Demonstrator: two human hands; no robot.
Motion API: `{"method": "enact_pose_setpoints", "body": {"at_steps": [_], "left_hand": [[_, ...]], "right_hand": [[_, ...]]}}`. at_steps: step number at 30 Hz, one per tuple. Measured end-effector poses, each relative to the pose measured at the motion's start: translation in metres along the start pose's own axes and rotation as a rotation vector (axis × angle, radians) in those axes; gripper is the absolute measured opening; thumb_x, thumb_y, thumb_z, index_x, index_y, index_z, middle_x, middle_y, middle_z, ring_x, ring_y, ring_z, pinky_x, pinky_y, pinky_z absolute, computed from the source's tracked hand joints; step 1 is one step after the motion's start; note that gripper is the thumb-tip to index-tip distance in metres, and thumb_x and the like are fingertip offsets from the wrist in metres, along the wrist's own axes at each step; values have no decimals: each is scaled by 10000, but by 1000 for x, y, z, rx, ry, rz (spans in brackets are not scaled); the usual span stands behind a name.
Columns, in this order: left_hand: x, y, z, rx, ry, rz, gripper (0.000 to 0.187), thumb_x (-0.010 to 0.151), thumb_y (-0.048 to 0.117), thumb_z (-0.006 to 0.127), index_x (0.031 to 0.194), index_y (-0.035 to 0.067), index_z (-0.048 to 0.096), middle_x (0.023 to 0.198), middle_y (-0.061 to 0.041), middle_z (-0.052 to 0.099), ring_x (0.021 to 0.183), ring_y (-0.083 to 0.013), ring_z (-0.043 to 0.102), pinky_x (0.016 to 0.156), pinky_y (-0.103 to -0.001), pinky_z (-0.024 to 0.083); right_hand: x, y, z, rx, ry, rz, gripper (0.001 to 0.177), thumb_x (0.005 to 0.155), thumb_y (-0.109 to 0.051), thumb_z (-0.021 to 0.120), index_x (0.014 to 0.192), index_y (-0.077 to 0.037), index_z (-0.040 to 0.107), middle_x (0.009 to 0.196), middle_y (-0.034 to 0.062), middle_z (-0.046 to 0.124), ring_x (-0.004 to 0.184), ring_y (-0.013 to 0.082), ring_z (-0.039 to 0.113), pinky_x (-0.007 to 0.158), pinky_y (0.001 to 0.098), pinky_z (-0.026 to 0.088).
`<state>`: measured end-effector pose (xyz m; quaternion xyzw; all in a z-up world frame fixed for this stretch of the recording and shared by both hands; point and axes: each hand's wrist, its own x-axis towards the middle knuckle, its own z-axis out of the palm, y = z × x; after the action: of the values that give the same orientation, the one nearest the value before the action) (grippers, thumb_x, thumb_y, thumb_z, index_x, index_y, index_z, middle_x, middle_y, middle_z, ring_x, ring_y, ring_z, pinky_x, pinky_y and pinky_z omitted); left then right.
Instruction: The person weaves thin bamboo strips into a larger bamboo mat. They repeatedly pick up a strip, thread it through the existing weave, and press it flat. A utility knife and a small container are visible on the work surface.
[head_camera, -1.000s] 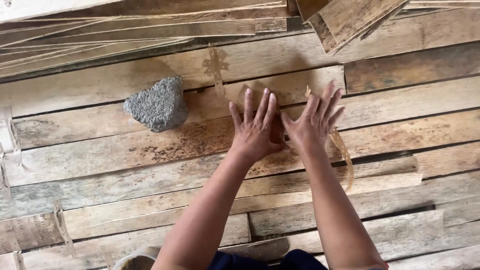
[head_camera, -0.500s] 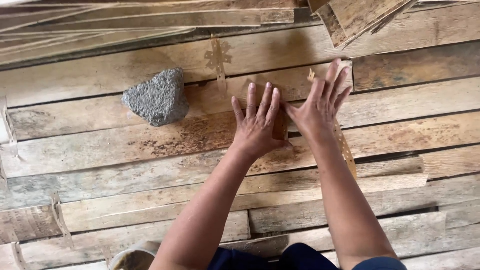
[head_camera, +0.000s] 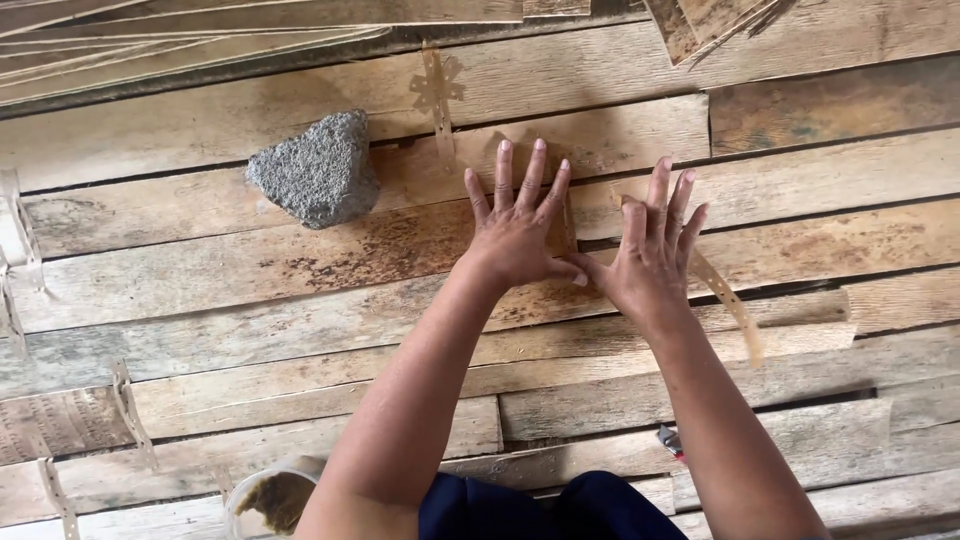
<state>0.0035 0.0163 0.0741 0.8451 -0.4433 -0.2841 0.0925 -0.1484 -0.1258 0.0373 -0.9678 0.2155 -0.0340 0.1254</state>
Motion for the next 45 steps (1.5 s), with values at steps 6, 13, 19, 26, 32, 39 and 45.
{"method": "enact_pose_setpoints", "body": {"at_steps": [6,13,19,26,32,39,45], "left_hand": [[-10,4,-17,-120,6,-4,971,924,806,431,1666,282,87,1721,-86,-137,1528,-428,-242,1147,-764,-126],[-23,-3,-9,-338,225,129,720,1011,558,508,1643,335,243,1743,-10,-52,1558,-404,-182,1183,-724,-133],[-76,59,-42,-1014,369,354,613,888,652,641,1399,314,625,1652,4,379,1604,-371,52,1130,-767,-191],[-147,85,-60,-1163,443,388,119,894,320,786,953,217,777,1462,-47,604,1557,-407,275,1152,-808,-28],[-203,104,-65,-1066,642,366,96,926,175,740,908,81,737,1321,-143,654,1454,-451,403,1161,-780,133],[-226,69,-54,-1200,787,167,73,923,153,750,927,84,771,1274,-140,679,1310,-374,570,1111,-557,420],[-175,-9,-21,-1220,603,-123,166,859,269,811,965,142,818,1255,-130,609,1208,-303,555,1024,-460,457]], "right_hand": [[-23,-9,-4,-12,77,-24,1039,651,-719,800,1386,-67,462,1729,200,53,1556,509,62,1148,784,121],[-33,-22,-55,258,275,-197,494,961,-549,656,1195,-118,601,1712,124,201,1573,418,84,1173,730,164],[-61,-54,-131,741,319,-19,132,986,-54,690,1101,-84,748,1122,90,744,1198,268,687,1090,439,503],[-101,-104,-187,974,-65,30,316,887,34,696,1162,-111,746,935,118,792,906,248,773,937,485,560],[-135,-119,-166,1488,-179,311,459,799,111,751,1238,-21,731,927,209,771,858,281,726,865,477,574],[-147,-134,-137,1485,-337,359,450,897,-45,720,1339,15,662,822,142,681,781,196,641,774,347,537],[-149,-151,-76,1431,-409,486,177,954,-148,705,1016,15,736,676,202,726,607,246,716,567,299,539]]}}
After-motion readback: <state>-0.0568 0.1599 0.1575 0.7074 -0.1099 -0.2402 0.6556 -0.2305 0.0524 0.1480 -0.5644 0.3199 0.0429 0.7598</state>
